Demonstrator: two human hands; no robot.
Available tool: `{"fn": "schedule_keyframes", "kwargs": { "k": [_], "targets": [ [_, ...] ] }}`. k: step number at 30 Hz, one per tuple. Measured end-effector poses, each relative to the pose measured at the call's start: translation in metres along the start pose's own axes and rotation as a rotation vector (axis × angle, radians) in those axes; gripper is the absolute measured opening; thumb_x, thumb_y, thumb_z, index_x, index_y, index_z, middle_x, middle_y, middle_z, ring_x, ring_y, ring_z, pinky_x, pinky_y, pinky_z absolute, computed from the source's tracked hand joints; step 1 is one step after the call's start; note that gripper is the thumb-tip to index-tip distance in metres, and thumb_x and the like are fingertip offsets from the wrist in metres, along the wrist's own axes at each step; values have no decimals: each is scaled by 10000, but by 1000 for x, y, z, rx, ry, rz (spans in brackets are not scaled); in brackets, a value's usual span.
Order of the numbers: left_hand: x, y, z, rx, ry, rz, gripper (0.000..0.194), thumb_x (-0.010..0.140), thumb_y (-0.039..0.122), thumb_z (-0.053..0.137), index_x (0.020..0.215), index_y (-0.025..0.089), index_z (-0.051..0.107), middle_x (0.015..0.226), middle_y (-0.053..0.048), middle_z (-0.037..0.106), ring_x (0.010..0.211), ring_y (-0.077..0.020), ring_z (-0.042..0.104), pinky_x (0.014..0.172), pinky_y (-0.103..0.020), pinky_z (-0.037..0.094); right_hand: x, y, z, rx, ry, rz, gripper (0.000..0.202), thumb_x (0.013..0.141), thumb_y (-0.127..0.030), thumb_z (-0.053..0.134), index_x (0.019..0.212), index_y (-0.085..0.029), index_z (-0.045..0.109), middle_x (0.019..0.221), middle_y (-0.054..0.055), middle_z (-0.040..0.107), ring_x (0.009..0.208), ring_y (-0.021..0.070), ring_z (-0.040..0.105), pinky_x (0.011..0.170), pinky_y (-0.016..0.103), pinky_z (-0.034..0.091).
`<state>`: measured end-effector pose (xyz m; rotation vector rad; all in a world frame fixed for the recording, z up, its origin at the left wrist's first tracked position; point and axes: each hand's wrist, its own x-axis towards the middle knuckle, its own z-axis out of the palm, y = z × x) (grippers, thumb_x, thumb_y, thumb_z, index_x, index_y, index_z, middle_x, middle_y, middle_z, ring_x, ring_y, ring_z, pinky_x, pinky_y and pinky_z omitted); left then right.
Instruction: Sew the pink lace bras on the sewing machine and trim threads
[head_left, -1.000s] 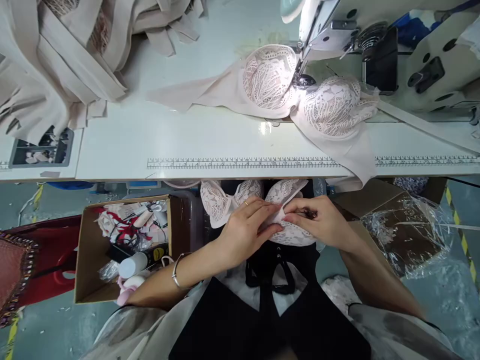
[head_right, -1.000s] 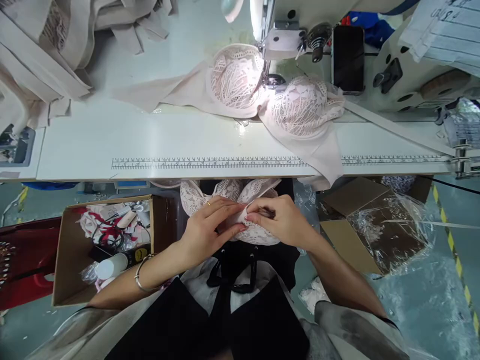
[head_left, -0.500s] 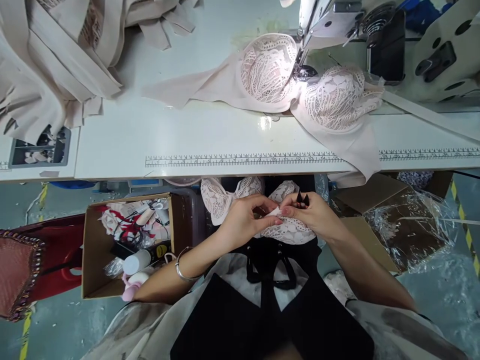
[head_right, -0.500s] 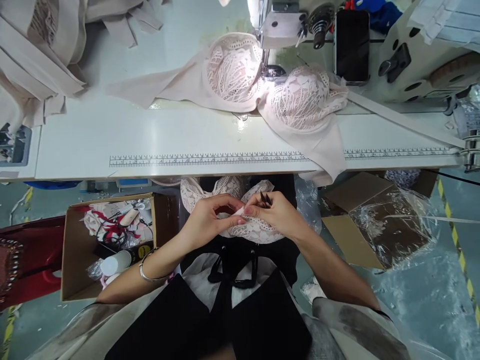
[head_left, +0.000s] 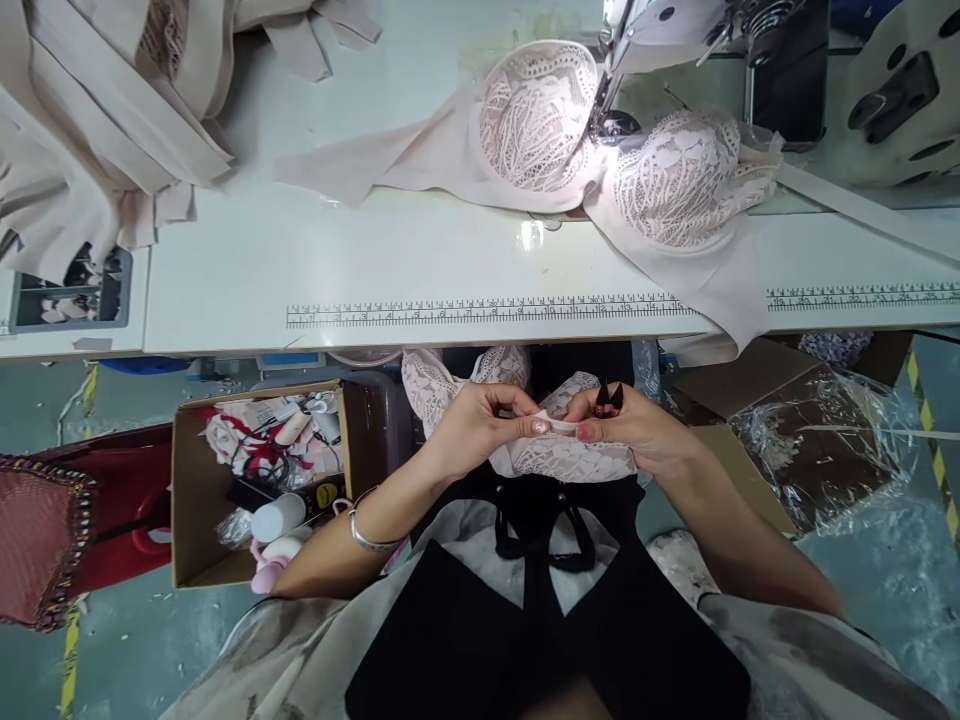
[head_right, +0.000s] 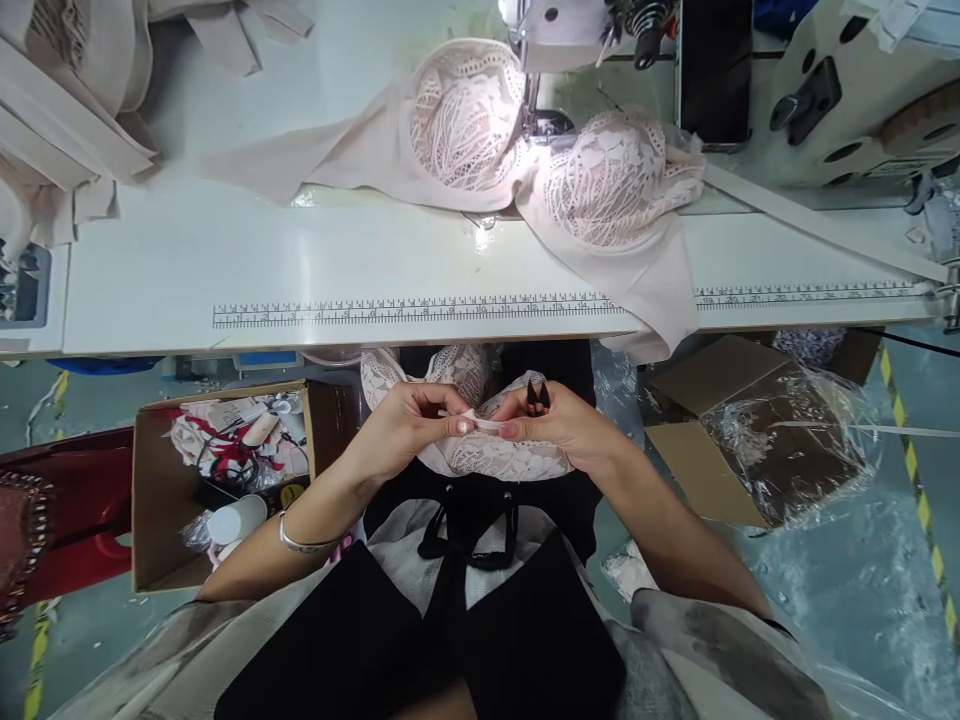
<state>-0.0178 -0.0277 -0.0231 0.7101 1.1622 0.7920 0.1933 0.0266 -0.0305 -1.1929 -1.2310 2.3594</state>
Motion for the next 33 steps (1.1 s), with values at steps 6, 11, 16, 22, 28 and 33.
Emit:
{"fn": "schedule_keyframes", "kwargs": {
  "k": [6,11,16,22,28,33],
  "targets": [
    [-1,2,2,-65,-17,-41,327,504,326,984,659,149,756,642,7,674,616,-97,553,588,-200,423,1,4,-2,63,-25,6,458,515,-497,971,608,-158,677,569,-23,560,537,88,447,522,251,344],
    [-1,2,2,-76,-18,-39,304,507,304,985,641,151,759,636,5,679,608,-93,552,582,-194,424,1,5,-2,63,-29,-2,469,519,-506,969,614,-158,670,559,-21,556,531,92,443,502,250,322],
    [-1,-2,-3,62,25,116,194,647,303,914,696,169,782,676,-8,703,627,-111,588,590,-208,446,-4,-2,-4,-89,-28,-100,493,624,-584,906,612,-170,640,558,-29,517,521,94,431,491,252,308],
    [-8,-6,-3,468,289,585,38,809,150,784,812,187,791,762,-20,728,711,-141,658,638,-232,496,-12,2,-2,-1084,404,-830,174,943,-305,691,819,-218,776,861,61,706,695,147,572,592,288,439],
    [-11,-14,5,577,323,841,71,857,128,771,877,196,773,852,-38,754,807,-168,701,758,-287,577,0,26,3,-1622,780,-1061,182,901,-78,645,873,-220,754,1175,34,773,825,175,604,595,299,446],
    [-10,-16,-4,569,326,839,81,923,122,693,931,191,734,998,-60,772,961,-186,727,863,-312,582,-2,18,-12,-1417,470,-877,219,900,-63,599,904,-212,760,1022,28,796,844,190,628,667,305,485]
  ]
}}
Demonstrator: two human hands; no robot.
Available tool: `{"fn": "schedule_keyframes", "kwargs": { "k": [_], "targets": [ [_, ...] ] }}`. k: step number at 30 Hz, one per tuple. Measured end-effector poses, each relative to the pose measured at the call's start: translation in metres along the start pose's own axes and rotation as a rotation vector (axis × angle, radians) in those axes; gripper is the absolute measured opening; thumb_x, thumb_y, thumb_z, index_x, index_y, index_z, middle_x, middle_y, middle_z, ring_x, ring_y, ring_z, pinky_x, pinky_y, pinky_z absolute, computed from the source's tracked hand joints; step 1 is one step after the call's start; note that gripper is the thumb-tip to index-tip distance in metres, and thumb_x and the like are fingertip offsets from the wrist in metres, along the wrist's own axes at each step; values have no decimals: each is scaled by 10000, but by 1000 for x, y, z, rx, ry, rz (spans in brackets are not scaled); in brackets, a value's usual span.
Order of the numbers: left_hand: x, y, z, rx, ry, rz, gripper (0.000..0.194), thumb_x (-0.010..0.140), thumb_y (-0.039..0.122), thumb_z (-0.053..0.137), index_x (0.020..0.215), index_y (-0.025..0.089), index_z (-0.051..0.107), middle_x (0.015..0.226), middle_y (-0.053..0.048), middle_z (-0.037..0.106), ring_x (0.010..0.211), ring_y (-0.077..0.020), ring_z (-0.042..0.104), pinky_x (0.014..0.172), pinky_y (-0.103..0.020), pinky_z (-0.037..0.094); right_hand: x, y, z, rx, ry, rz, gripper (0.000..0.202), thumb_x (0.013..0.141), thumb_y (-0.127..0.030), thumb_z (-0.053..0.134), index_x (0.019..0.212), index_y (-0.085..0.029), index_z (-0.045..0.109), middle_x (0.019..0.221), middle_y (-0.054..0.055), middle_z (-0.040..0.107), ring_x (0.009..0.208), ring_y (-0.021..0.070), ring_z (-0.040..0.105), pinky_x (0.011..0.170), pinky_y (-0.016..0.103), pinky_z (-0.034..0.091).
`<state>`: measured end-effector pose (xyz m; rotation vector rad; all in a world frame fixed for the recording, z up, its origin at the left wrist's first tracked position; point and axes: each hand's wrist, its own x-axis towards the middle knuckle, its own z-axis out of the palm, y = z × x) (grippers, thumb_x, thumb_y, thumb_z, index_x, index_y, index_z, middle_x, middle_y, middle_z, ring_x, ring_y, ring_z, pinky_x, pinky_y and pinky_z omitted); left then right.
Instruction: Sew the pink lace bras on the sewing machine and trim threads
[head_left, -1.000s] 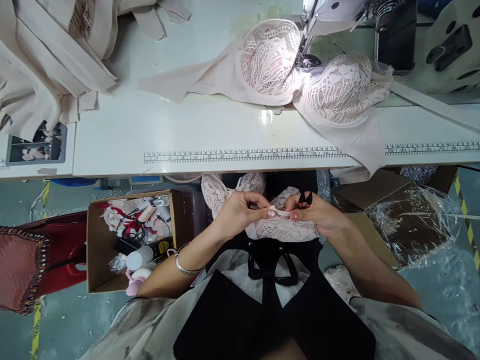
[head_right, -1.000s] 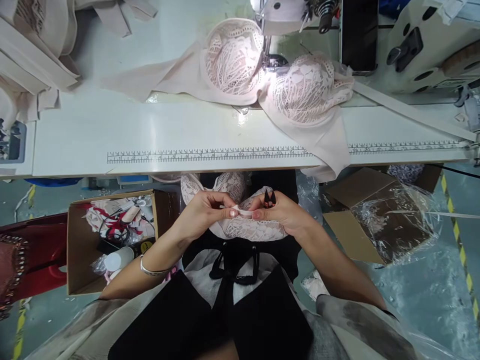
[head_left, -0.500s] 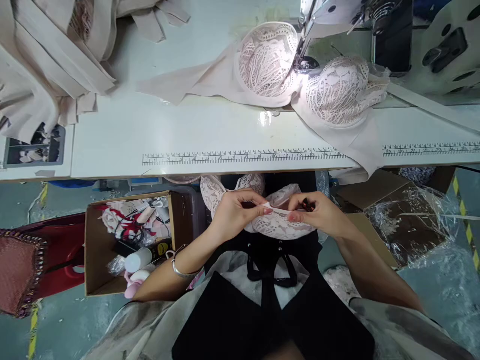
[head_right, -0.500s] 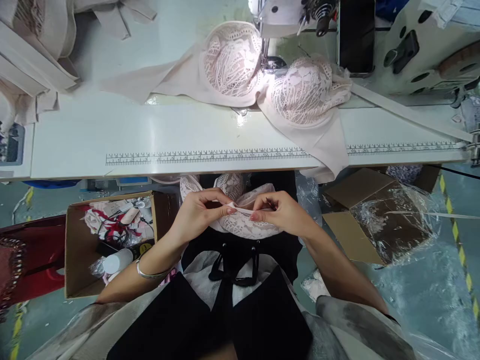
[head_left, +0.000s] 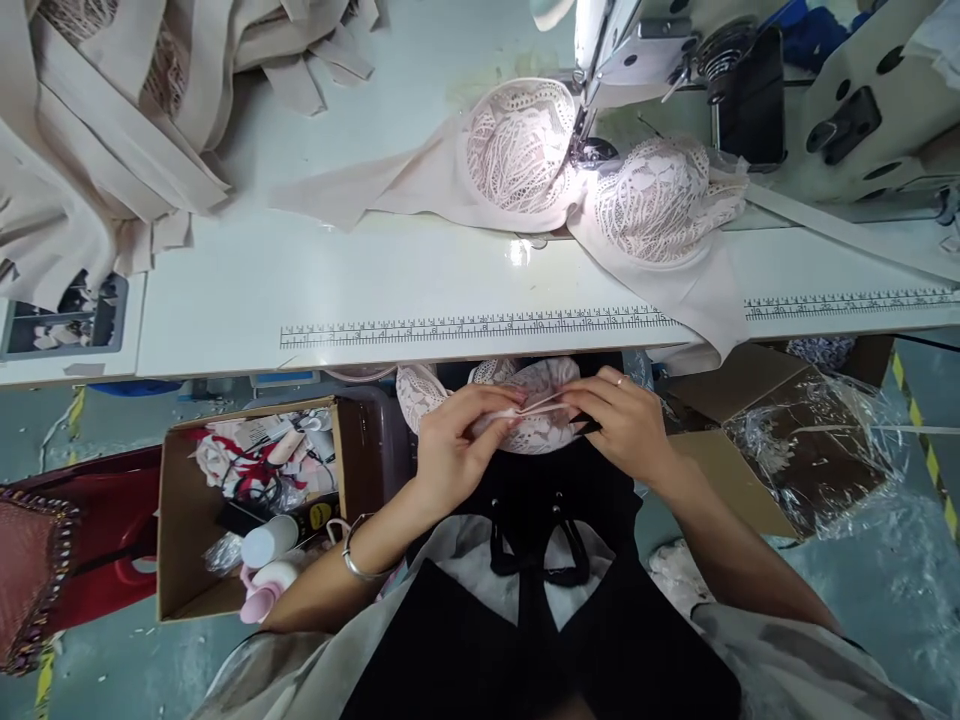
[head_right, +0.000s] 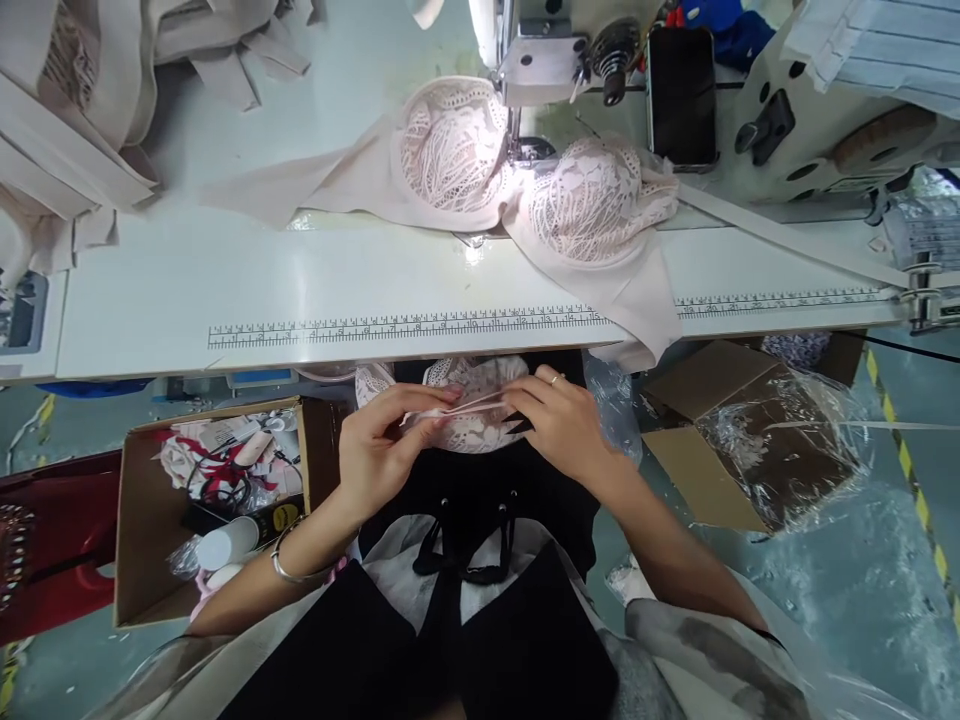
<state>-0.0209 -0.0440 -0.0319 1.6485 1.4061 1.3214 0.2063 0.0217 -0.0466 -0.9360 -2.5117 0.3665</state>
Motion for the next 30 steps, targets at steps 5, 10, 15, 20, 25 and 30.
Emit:
{"fn": "schedule_keyframes", "kwargs": {
  "k": [5,10,15,20,25,30],
  "targets": [
    [2,-8,-11,-135,-69,-101,61,946,144,659,917,183,696,925,-45,768,866,-157,730,781,-250,574,-4,12,-18,273,-200,-52,212,902,-89,621,851,-226,775,1181,46,761,910,192,664,780,335,540],
    [0,-4,-8,-162,-129,-79,61,930,141,696,910,191,724,932,-42,784,886,-166,741,849,-280,581,-8,9,-4,-252,43,-88,331,871,34,531,939,-193,762,1279,43,742,879,210,619,579,317,450],
    [-1,-5,-9,-230,-99,-70,78,946,141,668,926,197,719,981,-54,783,1000,-205,744,917,-336,584,-6,11,-10,37,11,0,262,919,-38,555,823,-193,743,970,39,795,790,183,614,620,299,475],
    [0,-12,-15,-240,9,-187,64,947,185,680,931,214,735,928,-35,782,879,-179,743,814,-296,585,-7,21,-50,738,-562,53,292,975,-340,637,756,-191,760,848,51,723,703,136,670,604,237,513],
    [1,-16,-15,-125,134,-161,29,847,257,819,872,269,816,892,-18,758,870,-174,695,811,-305,558,-16,27,-54,479,-291,228,225,967,-314,638,839,-216,795,883,59,772,720,172,718,631,270,547],
    [-3,-18,-12,-57,191,-210,43,825,274,832,868,282,829,810,-10,743,792,-168,674,715,-292,543,-28,25,-23,-64,209,142,230,945,-151,625,1035,-265,802,1061,38,808,859,223,749,781,360,565]
  ]
}}
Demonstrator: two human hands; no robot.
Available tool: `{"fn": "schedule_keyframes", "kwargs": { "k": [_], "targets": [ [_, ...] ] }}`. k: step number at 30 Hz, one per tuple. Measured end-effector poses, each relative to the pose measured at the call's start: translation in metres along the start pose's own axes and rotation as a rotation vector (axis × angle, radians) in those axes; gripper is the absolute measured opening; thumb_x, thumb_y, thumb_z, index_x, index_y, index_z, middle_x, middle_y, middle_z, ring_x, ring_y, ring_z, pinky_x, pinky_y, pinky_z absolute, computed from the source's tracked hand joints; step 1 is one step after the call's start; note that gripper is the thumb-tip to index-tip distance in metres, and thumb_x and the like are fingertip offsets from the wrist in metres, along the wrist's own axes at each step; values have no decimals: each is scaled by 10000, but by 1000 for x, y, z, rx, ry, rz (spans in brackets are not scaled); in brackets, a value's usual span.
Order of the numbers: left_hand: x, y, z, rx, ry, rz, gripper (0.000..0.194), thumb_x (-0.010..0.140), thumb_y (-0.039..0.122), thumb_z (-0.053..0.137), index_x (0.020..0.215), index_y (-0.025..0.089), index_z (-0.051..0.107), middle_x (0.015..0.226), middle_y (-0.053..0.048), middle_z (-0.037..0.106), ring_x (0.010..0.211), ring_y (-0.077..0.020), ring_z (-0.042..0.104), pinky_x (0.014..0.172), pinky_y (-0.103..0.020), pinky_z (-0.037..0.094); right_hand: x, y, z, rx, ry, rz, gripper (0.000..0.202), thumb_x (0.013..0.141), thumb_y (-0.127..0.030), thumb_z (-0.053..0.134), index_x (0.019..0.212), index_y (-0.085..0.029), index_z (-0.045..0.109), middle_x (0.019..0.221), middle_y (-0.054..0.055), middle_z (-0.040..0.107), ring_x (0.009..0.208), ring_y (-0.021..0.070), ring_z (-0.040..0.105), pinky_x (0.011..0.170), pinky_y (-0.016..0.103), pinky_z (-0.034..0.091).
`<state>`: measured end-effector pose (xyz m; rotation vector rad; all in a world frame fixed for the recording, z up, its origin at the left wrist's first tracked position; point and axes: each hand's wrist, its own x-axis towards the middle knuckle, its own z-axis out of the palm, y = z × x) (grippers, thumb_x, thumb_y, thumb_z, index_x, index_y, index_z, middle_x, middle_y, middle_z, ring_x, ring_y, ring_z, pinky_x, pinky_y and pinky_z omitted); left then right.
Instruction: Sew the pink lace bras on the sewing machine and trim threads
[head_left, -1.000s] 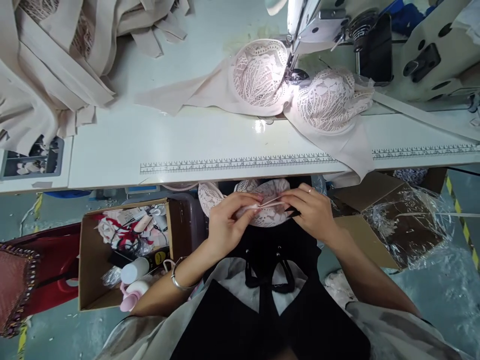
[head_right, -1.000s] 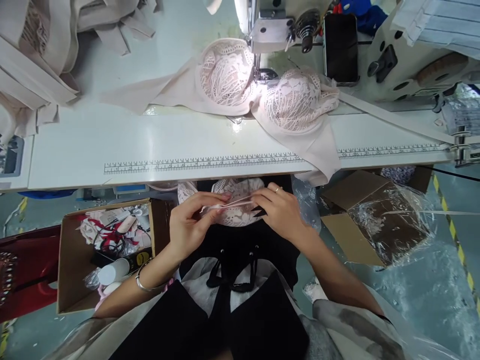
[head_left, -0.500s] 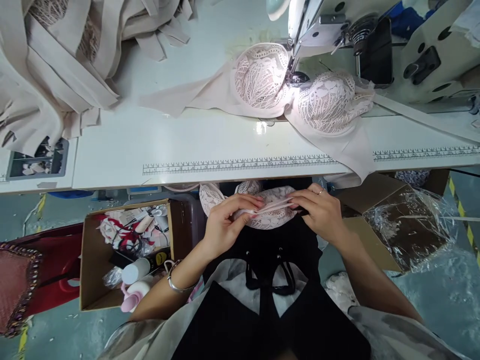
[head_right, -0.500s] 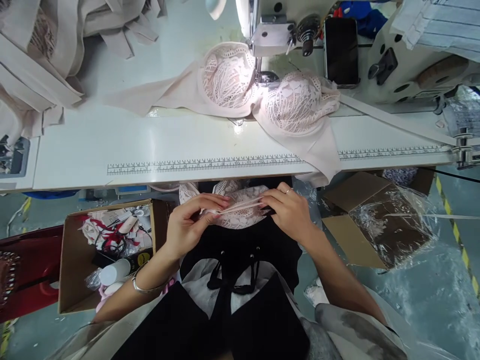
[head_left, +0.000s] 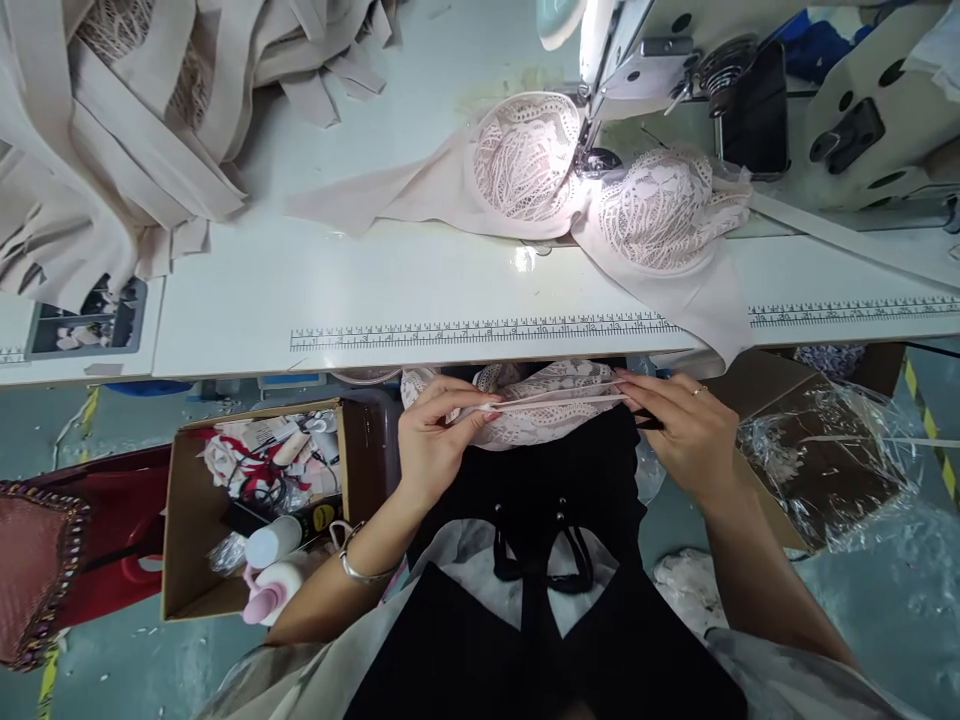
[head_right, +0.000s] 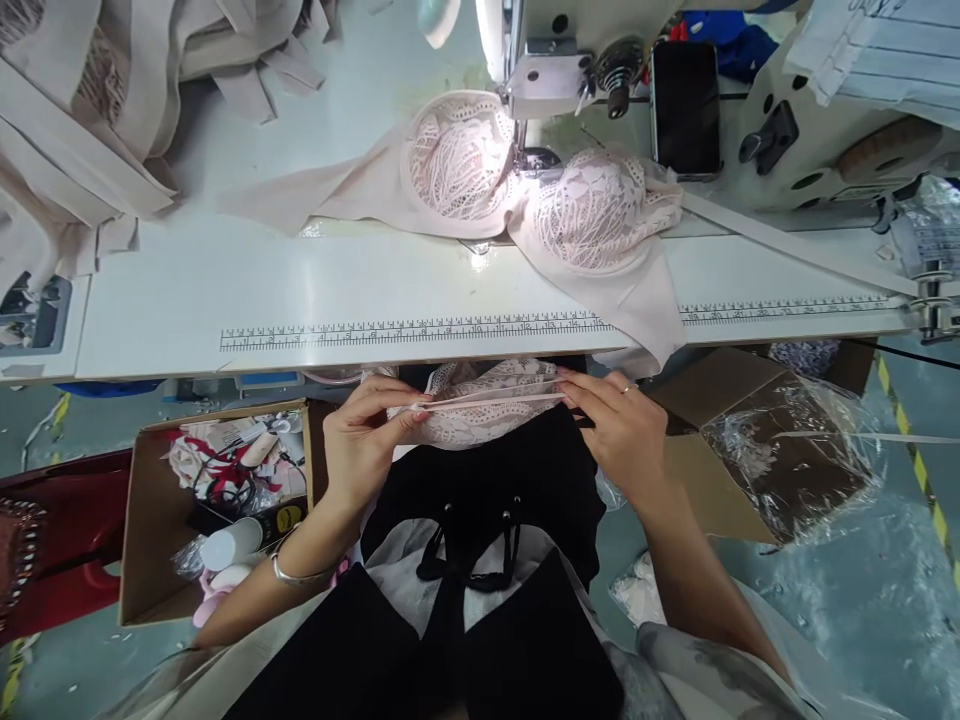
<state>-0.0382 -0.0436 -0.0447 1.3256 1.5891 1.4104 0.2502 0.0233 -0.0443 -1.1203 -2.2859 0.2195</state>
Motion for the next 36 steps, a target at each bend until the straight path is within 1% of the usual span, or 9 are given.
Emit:
{"fn": "schedule_keyframes", "kwargs": {
  "k": [5,7,9,11,13,17,20,27,36],
  "targets": [
    [-2,1,2,-57,-6,31,58,849,206,797,864,261,810,871,-5,777,873,-175,716,820,-307,573,-3,-4,8,-112,56,6,280,958,-132,568,1082,-254,788,1074,63,805,812,231,708,673,365,534],
    [-3,1,2,-89,-5,-22,20,877,232,772,880,237,791,908,-17,787,891,-182,734,845,-314,586,1,-4,4,79,-105,34,197,955,-180,609,934,-246,793,962,57,809,787,218,703,701,364,551],
    [-4,0,2,-93,8,-81,70,899,284,753,888,217,769,895,-24,788,854,-177,743,797,-291,594,4,-5,-2,382,-387,20,178,938,-230,662,796,-231,769,848,44,782,738,190,697,668,325,559],
    [-3,-1,1,-89,10,-102,110,905,317,746,884,209,756,857,-20,783,802,-161,739,730,-254,585,6,-4,-7,603,-577,0,188,924,-256,693,753,-221,761,863,49,774,753,180,709,639,297,560],
    [-2,0,-1,-102,-2,-90,114,901,317,748,873,207,756,840,-19,779,781,-156,733,700,-243,577,5,-4,-8,618,-534,5,165,917,-247,704,773,-221,779,981,69,795,802,197,732,684,323,577],
    [2,5,-5,-130,-66,-38,47,891,251,759,866,214,774,872,-31,787,836,-181,736,781,-297,593,1,-3,0,412,-251,11,137,930,-199,680,867,-213,801,1122,102,793,832,237,767,758,400,590],
    [5,10,-7,-141,-114,34,62,893,185,752,892,231,793,894,-26,794,859,-176,730,805,-299,587,2,-1,5,361,-170,18,124,931,-209,679,898,-213,799,1170,107,777,889,256,776,767,407,605],
    [7,9,-9,-71,-68,97,74,876,197,778,885,262,813,881,-17,766,868,-172,701,816,-303,566,5,6,7,486,-359,91,185,934,-200,642,857,-241,805,962,45,816,829,224,769,672,338,627],
    [4,3,-10,-68,-78,79,72,865,233,789,897,288,823,881,-20,736,866,-184,673,801,-324,555,2,6,20,409,-168,44,105,895,-206,715,865,-247,807,1039,62,811,757,214,751,684,374,597]
  ]
}}
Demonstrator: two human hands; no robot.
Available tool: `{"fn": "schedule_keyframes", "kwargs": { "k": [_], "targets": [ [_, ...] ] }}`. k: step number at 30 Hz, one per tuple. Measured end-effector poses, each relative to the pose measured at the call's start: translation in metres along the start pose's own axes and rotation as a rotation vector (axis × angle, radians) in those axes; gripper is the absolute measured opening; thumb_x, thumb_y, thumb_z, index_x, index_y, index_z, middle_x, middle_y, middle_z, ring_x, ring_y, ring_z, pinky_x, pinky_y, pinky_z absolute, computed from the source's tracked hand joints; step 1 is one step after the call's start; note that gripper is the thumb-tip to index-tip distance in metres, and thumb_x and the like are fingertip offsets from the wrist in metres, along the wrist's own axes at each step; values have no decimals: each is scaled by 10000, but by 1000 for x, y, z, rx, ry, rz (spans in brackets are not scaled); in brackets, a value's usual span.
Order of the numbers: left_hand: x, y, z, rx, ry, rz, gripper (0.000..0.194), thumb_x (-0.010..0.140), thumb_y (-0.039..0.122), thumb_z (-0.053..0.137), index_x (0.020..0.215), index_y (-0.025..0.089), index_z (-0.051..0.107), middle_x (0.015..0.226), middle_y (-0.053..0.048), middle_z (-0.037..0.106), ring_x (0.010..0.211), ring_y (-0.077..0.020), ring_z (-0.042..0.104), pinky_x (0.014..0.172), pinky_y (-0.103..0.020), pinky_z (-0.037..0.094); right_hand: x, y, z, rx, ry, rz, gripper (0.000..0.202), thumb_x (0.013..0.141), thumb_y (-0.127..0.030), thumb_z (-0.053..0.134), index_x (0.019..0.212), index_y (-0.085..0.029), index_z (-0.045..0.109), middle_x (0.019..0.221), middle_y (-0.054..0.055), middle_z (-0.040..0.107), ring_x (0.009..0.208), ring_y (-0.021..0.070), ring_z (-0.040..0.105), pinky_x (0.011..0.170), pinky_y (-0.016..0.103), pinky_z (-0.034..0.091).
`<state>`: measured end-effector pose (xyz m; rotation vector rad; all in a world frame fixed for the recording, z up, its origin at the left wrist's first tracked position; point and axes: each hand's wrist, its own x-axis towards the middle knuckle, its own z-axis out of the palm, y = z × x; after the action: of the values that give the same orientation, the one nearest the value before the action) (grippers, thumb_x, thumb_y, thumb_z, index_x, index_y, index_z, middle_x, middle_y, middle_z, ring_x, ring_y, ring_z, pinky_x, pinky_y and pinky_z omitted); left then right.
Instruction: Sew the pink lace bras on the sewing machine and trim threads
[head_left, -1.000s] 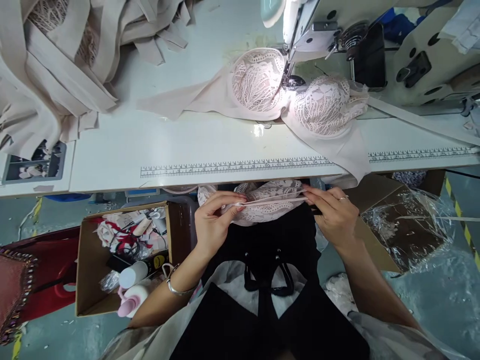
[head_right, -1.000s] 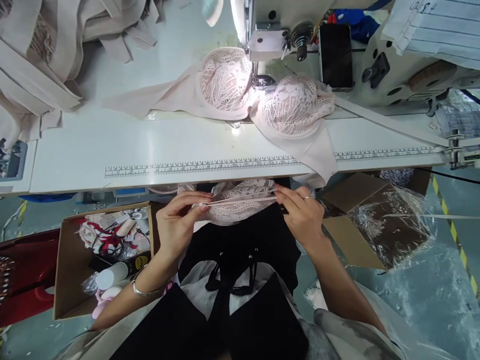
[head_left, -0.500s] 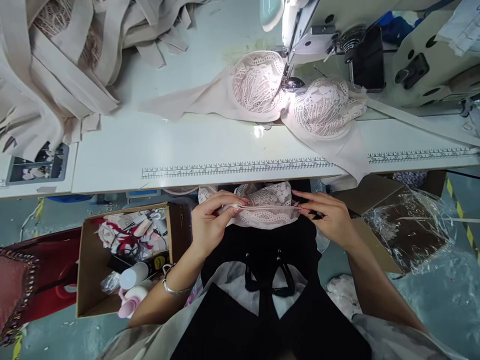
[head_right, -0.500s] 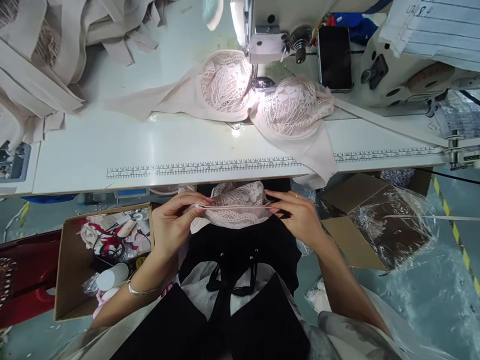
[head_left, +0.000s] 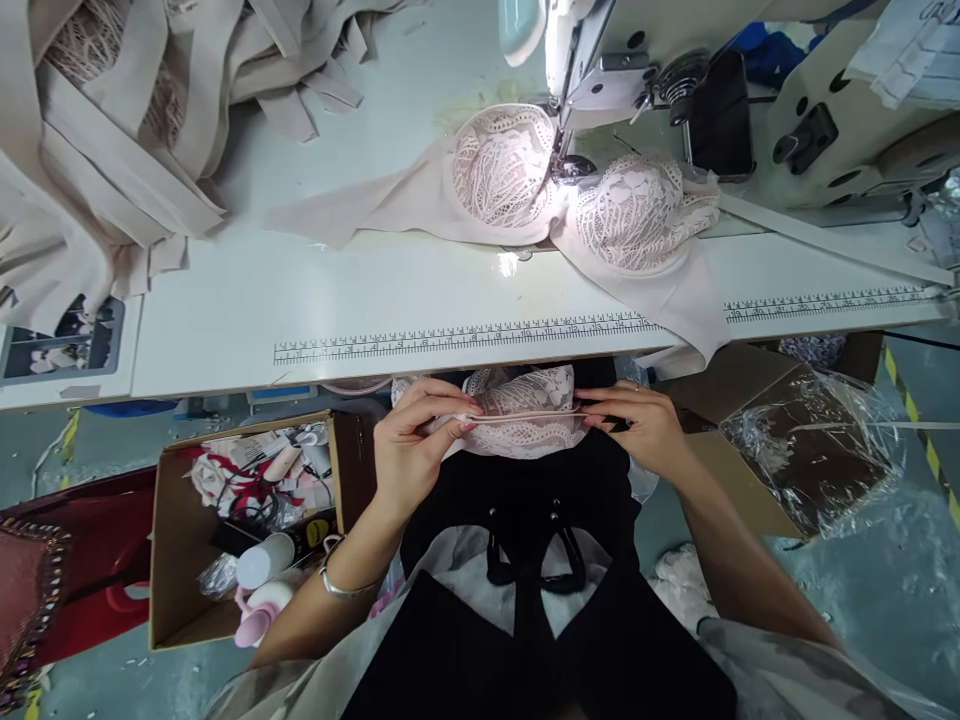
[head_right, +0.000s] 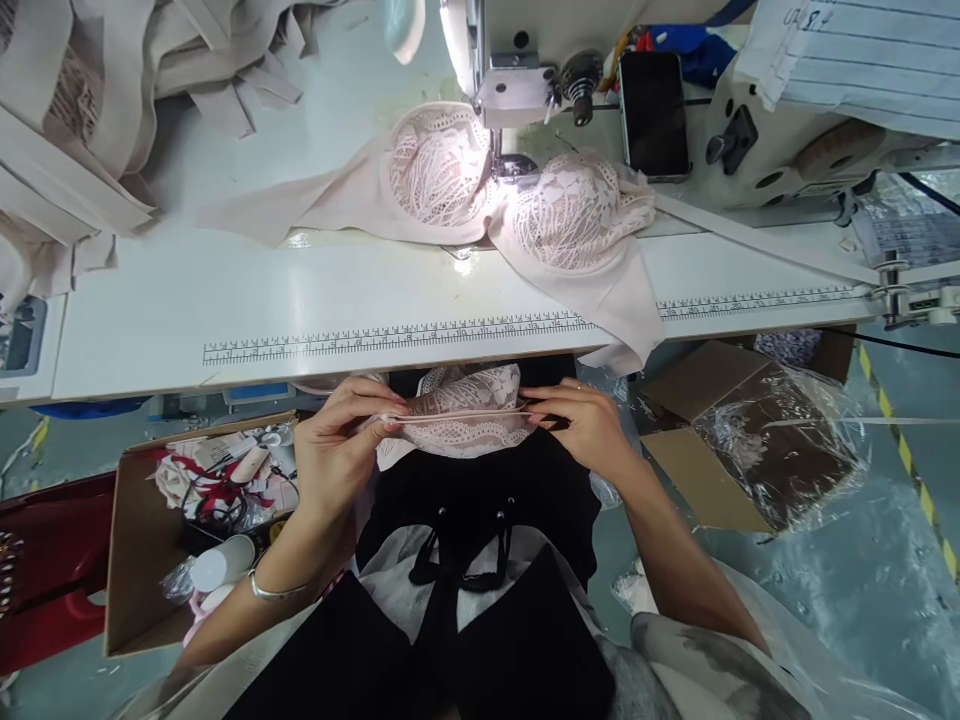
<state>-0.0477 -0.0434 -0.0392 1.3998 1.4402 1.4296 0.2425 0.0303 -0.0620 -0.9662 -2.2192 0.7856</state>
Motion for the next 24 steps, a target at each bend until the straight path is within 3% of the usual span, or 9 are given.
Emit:
{"fn": "schedule_keyframes", "kwargs": {
  "k": [7,13,18,24],
  "targets": [
    [0,-4,-1,10,14,31,96,869,212,786,915,289,820,894,-15,738,887,-177,669,815,-316,545,2,2,4,-5,56,-23,99,900,-219,725,813,-229,771,853,46,801,729,204,731,679,370,565],
    [-1,-7,1,140,156,34,93,844,240,810,919,294,821,874,-6,728,867,-182,663,781,-315,533,1,-10,-17,119,71,121,185,898,-328,742,742,-233,722,817,54,746,697,194,678,591,340,526],
    [0,-2,7,183,195,42,30,862,232,783,872,259,794,848,0,727,829,-172,657,755,-308,519,2,-24,-29,142,101,174,229,901,-284,712,697,-218,632,803,44,700,522,118,536,439,279,387],
    [0,-1,11,178,224,35,35,881,241,761,850,229,754,822,1,705,817,-162,642,752,-297,504,7,-30,-24,23,219,85,272,874,-189,732,680,-230,545,736,22,703,598,146,599,510,283,431]
  ]
}}
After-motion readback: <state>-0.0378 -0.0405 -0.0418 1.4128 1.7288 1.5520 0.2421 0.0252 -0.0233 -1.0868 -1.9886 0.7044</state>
